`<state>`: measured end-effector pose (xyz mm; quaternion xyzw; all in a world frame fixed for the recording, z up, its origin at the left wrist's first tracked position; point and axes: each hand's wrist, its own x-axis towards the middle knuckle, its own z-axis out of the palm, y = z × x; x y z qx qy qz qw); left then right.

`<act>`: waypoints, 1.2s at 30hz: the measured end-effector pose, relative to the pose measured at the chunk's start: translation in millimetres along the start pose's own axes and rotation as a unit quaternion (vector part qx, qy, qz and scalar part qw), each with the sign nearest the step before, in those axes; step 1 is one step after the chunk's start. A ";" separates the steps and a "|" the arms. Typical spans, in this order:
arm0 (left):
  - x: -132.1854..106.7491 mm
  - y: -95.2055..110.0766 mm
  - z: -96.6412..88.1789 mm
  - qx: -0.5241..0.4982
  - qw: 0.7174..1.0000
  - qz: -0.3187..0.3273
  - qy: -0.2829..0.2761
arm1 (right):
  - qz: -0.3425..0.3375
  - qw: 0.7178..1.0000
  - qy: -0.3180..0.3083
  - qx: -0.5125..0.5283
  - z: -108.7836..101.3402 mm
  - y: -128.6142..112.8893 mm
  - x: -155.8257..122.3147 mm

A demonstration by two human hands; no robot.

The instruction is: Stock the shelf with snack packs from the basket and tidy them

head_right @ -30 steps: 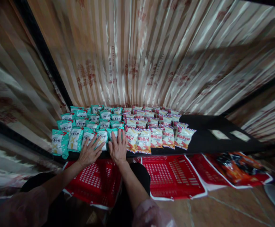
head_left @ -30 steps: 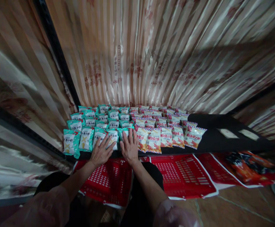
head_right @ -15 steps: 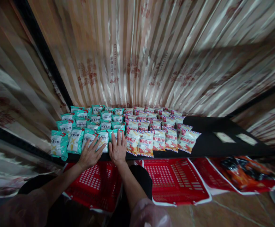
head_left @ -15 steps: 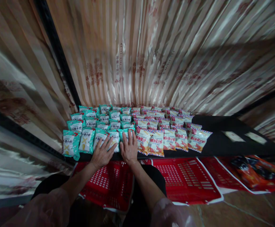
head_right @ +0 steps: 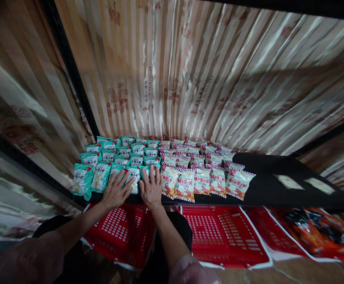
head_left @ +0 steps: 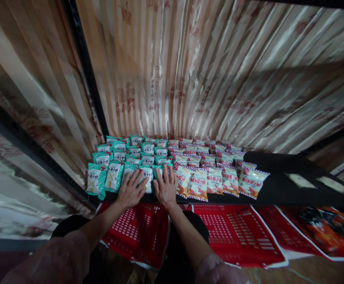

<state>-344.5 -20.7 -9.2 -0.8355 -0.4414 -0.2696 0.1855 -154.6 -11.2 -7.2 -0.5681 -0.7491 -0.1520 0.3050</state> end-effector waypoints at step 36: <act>3.2 -10.4 -7.9 -0.004 0.999 -0.049 -0.002 | -0.046 0.999 0.015 0.009 6.7 -5.2 3.3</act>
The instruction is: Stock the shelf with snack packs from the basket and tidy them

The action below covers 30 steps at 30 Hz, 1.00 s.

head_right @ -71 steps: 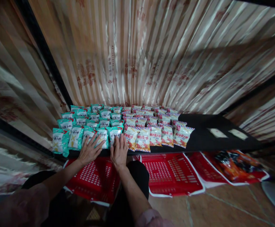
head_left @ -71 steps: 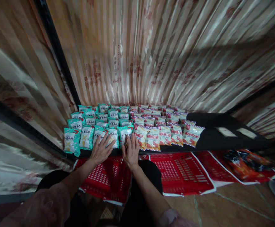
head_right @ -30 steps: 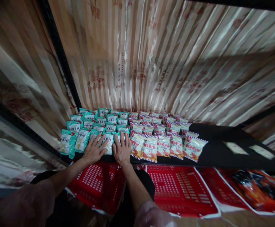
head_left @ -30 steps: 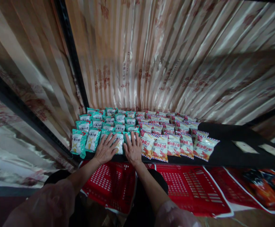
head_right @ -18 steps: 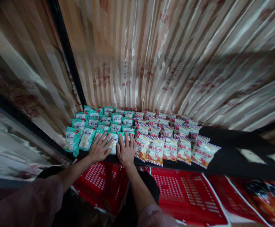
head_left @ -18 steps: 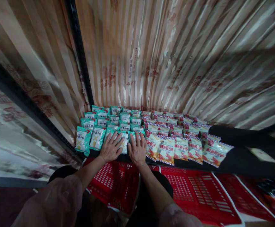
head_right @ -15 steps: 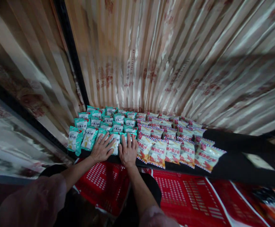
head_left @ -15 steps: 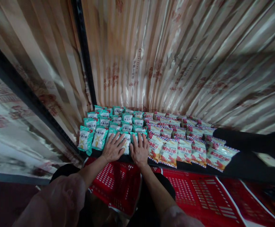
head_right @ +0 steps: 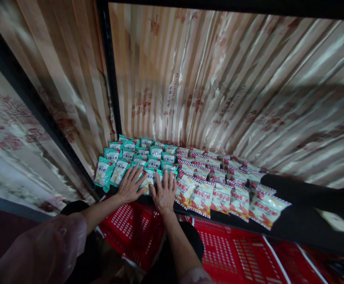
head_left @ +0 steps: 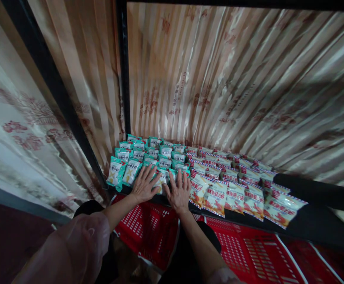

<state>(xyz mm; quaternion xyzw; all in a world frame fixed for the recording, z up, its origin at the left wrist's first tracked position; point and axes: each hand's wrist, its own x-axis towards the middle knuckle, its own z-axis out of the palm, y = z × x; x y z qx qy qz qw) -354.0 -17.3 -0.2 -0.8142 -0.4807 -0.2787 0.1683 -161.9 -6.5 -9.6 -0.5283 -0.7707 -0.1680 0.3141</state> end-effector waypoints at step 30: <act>-7.4 29.9 -9.7 -0.044 0.999 0.001 0.030 | 0.160 0.984 0.046 -0.071 -35.6 51.0 -27.6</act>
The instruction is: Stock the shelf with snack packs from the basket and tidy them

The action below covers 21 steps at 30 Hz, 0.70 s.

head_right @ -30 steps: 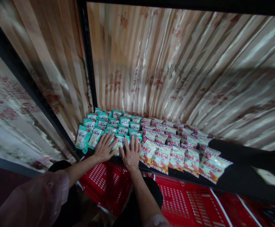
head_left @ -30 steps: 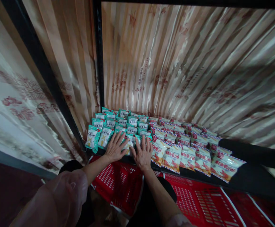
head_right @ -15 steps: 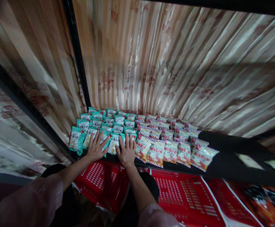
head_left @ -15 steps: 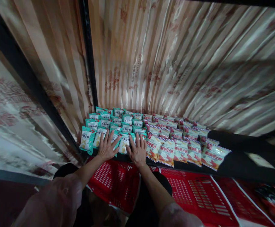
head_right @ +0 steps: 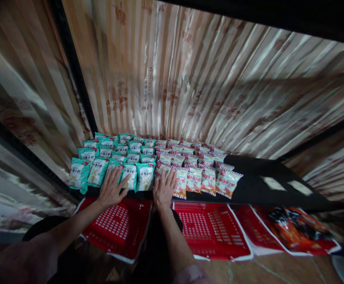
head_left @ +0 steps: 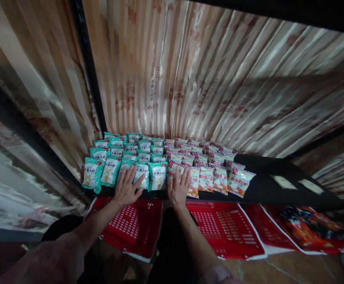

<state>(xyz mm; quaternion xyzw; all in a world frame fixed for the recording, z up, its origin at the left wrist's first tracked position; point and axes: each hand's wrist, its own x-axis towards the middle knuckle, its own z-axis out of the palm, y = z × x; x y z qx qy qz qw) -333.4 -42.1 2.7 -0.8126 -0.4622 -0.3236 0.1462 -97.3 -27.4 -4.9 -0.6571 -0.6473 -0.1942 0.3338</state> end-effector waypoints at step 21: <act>38.3 119.8 71.7 0.022 0.991 0.115 -0.066 | -0.061 0.986 -0.034 0.152 3.1 116.7 -22.9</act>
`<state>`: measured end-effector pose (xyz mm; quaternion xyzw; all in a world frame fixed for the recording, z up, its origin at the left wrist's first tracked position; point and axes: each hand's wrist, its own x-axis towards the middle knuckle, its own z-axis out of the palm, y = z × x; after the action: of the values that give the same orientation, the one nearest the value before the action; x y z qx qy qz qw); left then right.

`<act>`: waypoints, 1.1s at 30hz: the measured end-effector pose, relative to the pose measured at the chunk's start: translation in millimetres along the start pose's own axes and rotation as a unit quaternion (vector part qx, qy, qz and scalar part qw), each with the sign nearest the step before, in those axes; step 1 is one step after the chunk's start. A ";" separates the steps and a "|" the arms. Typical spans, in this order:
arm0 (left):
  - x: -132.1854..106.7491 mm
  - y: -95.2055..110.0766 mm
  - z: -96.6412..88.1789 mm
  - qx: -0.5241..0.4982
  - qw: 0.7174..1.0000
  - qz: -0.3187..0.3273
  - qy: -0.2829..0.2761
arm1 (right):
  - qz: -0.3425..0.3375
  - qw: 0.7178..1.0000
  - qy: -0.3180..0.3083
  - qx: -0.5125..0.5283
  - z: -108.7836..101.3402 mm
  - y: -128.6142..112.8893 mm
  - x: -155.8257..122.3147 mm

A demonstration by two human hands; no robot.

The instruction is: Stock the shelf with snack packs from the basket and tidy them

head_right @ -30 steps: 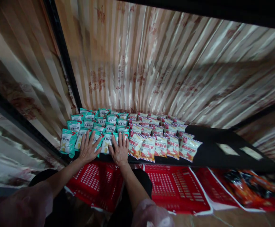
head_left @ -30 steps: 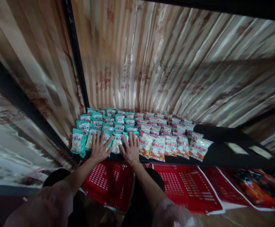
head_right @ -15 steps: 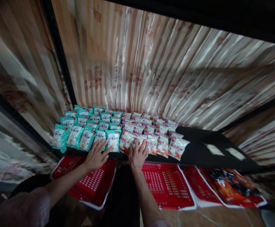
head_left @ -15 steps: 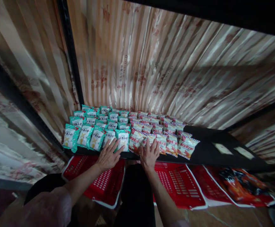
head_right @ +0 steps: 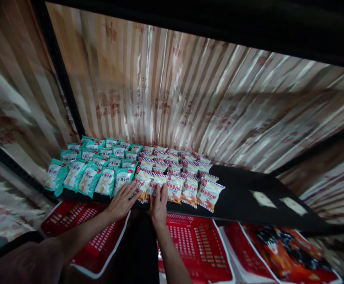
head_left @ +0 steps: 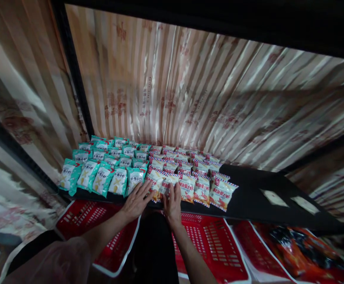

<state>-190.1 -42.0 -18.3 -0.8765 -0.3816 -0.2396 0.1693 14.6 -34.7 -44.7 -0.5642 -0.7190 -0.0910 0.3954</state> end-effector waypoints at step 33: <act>37.4 24.2 9.3 0.020 0.995 -0.095 -0.010 | -0.052 0.997 -0.050 -0.015 -4.8 25.1 15.9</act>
<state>-147.1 -31.3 -8.1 -0.8350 -0.4698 -0.2377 0.1596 38.2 -17.1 -38.8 -0.5357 -0.7648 -0.0939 0.3453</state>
